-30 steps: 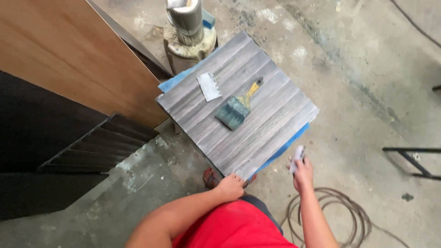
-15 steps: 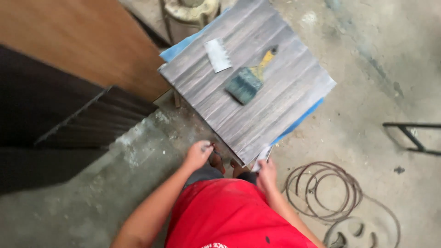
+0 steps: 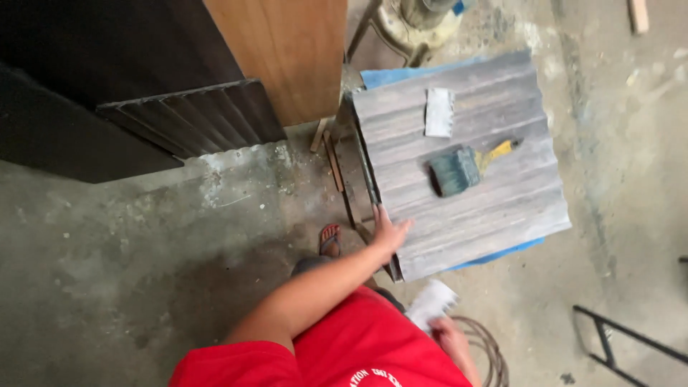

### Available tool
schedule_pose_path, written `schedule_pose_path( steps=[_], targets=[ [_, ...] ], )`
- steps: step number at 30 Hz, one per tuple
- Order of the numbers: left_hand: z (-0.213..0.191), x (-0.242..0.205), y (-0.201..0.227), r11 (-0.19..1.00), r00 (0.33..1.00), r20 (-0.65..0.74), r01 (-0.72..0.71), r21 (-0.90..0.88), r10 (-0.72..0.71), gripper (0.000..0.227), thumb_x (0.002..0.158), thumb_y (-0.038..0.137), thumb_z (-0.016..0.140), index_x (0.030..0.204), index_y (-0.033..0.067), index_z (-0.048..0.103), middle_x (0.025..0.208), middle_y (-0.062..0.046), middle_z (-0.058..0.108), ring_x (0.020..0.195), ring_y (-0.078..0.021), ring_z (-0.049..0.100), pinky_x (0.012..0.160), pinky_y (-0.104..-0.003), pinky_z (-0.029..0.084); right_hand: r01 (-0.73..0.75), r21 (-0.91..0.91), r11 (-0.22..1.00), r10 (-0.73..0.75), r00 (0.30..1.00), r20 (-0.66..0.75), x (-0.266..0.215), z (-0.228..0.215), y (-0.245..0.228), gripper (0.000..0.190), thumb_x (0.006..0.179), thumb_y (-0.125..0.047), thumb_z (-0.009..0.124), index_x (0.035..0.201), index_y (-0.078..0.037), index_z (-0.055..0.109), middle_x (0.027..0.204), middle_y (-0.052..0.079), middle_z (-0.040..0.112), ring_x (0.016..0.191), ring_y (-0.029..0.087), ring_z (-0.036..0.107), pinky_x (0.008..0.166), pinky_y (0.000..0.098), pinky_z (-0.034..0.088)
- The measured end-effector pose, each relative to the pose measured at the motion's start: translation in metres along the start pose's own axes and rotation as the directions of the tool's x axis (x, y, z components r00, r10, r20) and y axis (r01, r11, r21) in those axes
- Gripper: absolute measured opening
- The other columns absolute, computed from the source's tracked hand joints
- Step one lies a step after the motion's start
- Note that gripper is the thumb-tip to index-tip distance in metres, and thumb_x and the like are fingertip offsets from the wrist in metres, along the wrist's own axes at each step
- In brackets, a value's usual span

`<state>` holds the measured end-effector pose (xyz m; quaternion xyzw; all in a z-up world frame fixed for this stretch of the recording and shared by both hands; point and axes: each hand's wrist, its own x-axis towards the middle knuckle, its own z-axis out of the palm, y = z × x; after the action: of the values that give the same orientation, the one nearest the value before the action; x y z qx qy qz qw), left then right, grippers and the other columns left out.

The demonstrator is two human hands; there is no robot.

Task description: Manually sanding and cleaning a textured furniture panel using a sanding block, brush, and scraper.

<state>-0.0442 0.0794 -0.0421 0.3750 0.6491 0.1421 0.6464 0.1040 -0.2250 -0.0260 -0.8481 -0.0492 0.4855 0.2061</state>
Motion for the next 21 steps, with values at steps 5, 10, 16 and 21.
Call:
schedule_pose_path(
  steps=[5,10,16,21],
  targets=[
    [-0.008,-0.044,0.032,0.972,0.971,0.117,0.22,-0.087,-0.209,0.115,0.083,0.046,0.072,0.166,0.019,-0.003,0.172,-0.01,0.017,0.157,-0.0269,0.021,0.126,-0.034,0.022,-0.161,0.308,0.938,0.189,0.98,-0.063,0.0,-0.042,-0.003,0.012,0.084,-0.005,0.068,0.083,0.006,0.073,0.073,0.02,0.069,0.062,0.027,0.059,0.056,0.0384,0.044],
    [-0.001,-0.047,0.005,0.953,0.964,0.174,0.232,-0.194,-0.199,0.088,0.075,0.037,0.076,0.151,0.0182,0.036,0.147,-0.005,0.055,0.135,-0.0223,0.053,0.114,-0.031,0.041,-0.262,0.787,0.559,0.183,0.964,0.191,-0.026,-0.034,-0.047,0.053,0.097,-0.007,0.038,0.149,0.005,0.036,0.142,0.03,0.053,0.128,0.046,0.054,0.11,0.0504,0.044],
    [0.006,-0.05,-0.028,0.873,0.829,0.382,0.477,-0.103,-0.408,0.059,0.079,0.032,0.081,0.132,0.0189,0.06,0.125,-0.001,0.069,0.115,-0.0169,0.061,0.101,-0.035,0.042,0.043,0.823,0.567,0.059,0.994,-0.093,0.036,-0.057,0.004,0.023,0.095,0.006,0.05,0.117,0.007,0.052,0.122,0.036,0.061,0.101,0.054,0.062,0.073,0.0562,0.056],
    [-0.009,-0.046,-0.023,0.843,0.776,0.399,0.537,-0.013,-0.488,0.033,0.083,0.034,0.078,0.111,0.0165,0.074,0.103,-0.003,0.08,0.094,-0.0195,0.072,0.086,-0.035,0.049,0.27,0.796,0.541,0.068,0.93,-0.361,0.033,-0.08,0.05,0.026,0.084,0.008,0.062,0.105,-0.007,0.061,0.093,0.016,0.069,0.073,0.029,0.064,0.055,0.0449,0.051]
  ],
)
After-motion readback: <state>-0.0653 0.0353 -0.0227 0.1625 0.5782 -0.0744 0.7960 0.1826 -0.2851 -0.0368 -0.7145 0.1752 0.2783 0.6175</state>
